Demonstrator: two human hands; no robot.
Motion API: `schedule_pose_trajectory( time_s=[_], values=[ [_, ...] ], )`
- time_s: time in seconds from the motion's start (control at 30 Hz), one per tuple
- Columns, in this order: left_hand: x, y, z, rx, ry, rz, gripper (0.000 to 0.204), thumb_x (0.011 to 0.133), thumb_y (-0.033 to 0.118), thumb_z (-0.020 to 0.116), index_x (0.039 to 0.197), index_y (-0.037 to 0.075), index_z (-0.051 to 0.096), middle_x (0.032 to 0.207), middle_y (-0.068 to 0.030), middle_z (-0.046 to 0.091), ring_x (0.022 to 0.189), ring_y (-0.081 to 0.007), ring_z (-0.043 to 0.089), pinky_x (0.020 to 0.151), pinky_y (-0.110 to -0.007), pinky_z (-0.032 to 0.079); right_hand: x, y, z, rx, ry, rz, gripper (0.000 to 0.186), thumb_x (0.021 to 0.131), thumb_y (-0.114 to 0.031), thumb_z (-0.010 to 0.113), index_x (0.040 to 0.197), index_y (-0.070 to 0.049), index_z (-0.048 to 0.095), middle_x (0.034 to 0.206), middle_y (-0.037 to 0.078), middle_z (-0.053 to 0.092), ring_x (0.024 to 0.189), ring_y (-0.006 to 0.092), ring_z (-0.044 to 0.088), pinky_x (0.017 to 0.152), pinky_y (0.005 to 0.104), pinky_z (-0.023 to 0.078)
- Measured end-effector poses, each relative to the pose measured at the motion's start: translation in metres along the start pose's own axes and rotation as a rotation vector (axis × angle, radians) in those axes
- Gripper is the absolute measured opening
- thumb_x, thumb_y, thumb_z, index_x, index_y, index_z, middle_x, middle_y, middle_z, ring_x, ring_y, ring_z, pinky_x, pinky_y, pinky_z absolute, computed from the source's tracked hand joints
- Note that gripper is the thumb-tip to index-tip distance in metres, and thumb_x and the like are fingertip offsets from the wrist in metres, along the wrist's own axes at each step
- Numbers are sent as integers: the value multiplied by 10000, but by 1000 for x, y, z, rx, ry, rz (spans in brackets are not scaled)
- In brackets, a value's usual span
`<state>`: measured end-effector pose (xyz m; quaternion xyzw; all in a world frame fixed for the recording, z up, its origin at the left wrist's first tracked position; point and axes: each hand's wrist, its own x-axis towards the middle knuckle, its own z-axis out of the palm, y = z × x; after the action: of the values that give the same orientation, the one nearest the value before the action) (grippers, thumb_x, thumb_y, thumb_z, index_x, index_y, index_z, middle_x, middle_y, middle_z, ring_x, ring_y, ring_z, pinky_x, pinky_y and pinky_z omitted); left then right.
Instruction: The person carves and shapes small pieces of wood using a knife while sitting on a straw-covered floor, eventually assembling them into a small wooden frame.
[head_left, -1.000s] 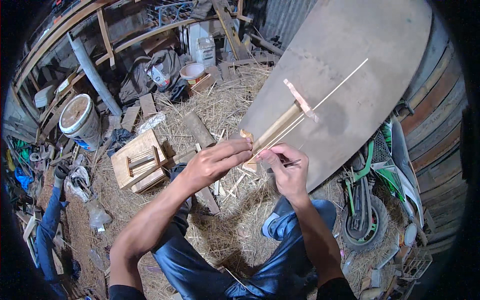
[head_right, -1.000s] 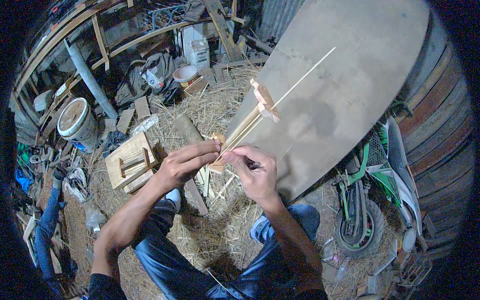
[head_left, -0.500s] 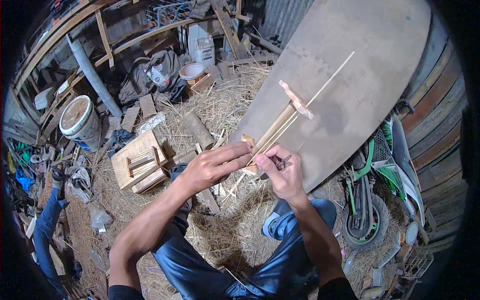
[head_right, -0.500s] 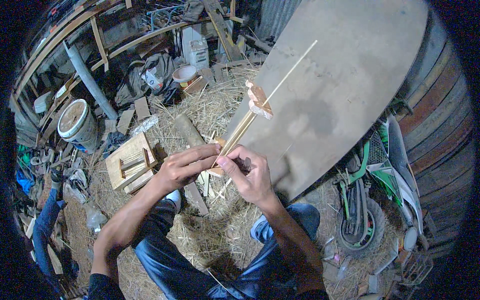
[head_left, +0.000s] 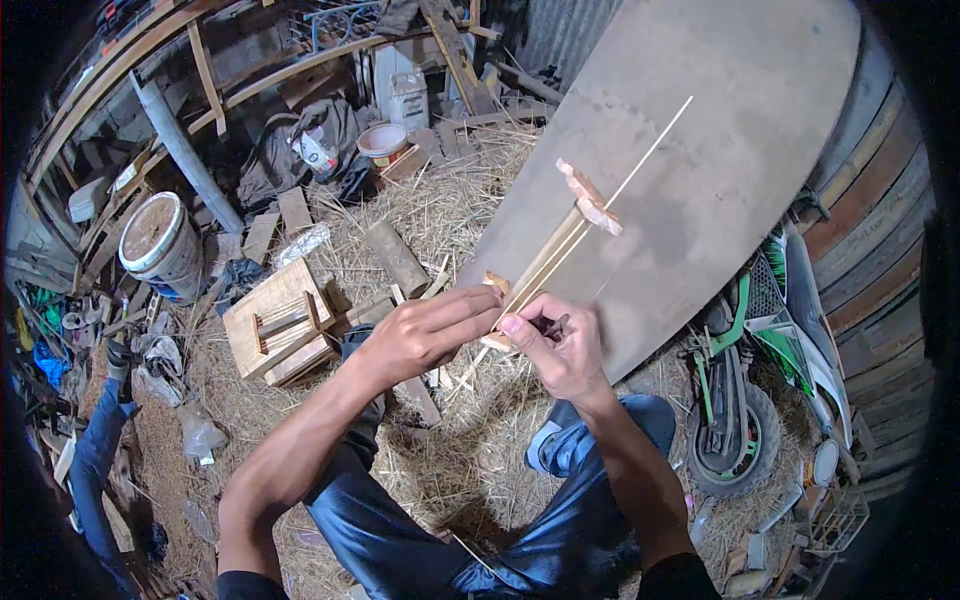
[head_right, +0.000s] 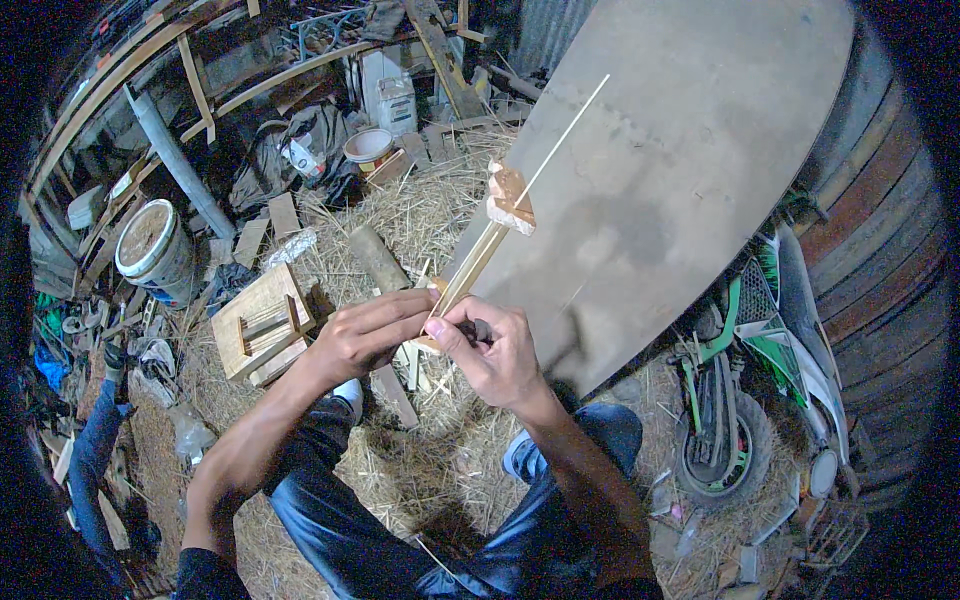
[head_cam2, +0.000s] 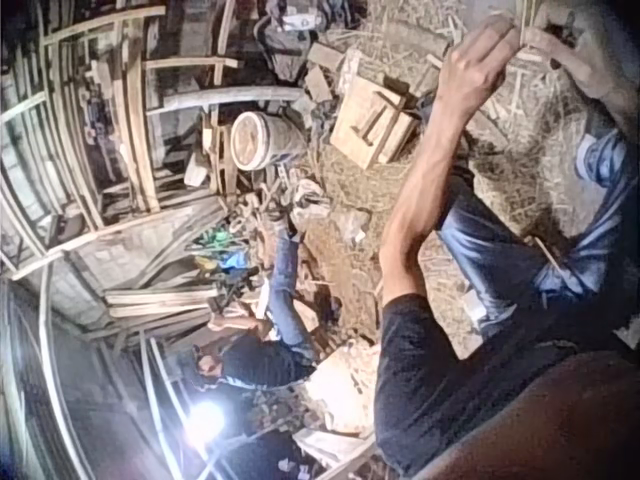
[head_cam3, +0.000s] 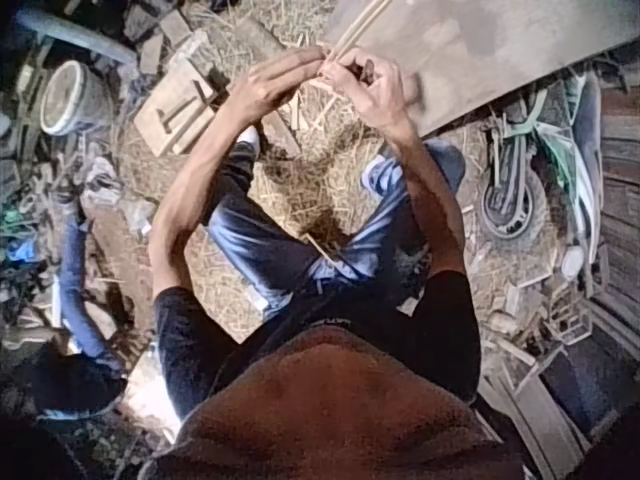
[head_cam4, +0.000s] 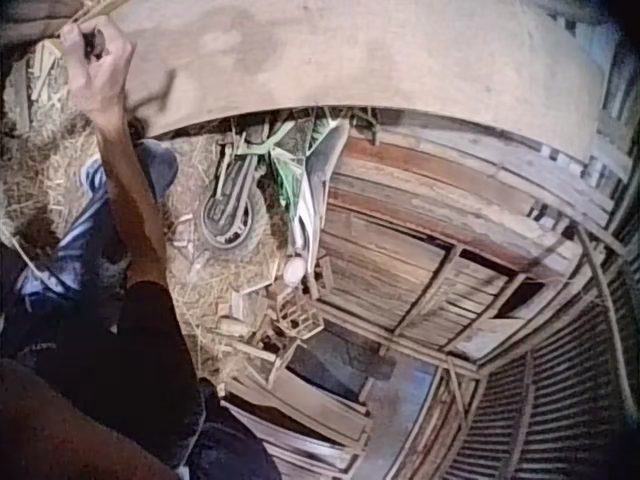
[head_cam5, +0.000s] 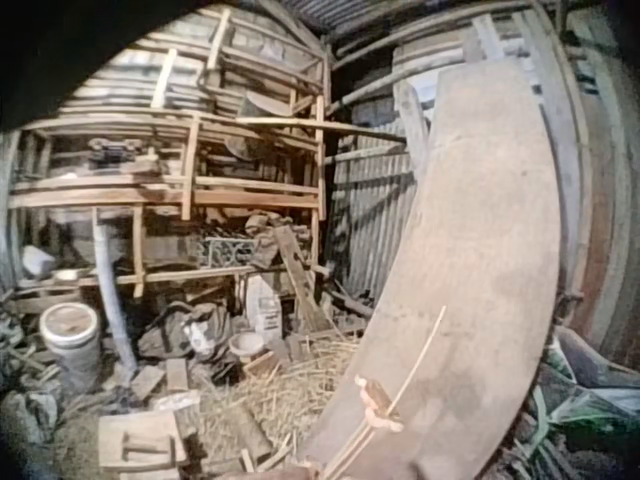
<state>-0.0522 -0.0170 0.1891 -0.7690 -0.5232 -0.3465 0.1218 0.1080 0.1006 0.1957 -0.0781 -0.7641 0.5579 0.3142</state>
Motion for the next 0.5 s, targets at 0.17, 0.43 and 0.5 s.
schedule_pose_trajectory(
  time_s=[0.17, 0.43, 0.5],
  values=[
    [0, 0, -1, 23, -16, -4, 446, 652, -13, 603, 1093, 44, 571, 1087, -112, 587, 997, -269, 591, 777, -331, 540, -1, 4, 2, 58, 8, 13, 177, 846, -141, 617, 745, 2, 593, 555, -47, 480, 514, 5, 364, 438, 205, 273],
    [0, 0, -1, 7, 12, -1, 448, 649, -19, 600, 1092, 41, 573, 1082, -112, 589, 987, -269, 596, 766, -333, 545, -1, 3, 3, -19, 18, -14, 172, 853, -141, 613, 763, 4, 592, 559, -30, 489, 512, 11, 366, 439, 210, 285],
    [0, 1, -1, 13, 16, -2, 448, 648, -20, 600, 1091, 40, 573, 1082, -111, 588, 985, -270, 596, 763, -333, 546, -1, 5, 4, -20, 21, -35, 171, 854, -144, 612, 769, 3, 590, 560, -26, 492, 511, 12, 368, 439, 212, 287]
  ],
)
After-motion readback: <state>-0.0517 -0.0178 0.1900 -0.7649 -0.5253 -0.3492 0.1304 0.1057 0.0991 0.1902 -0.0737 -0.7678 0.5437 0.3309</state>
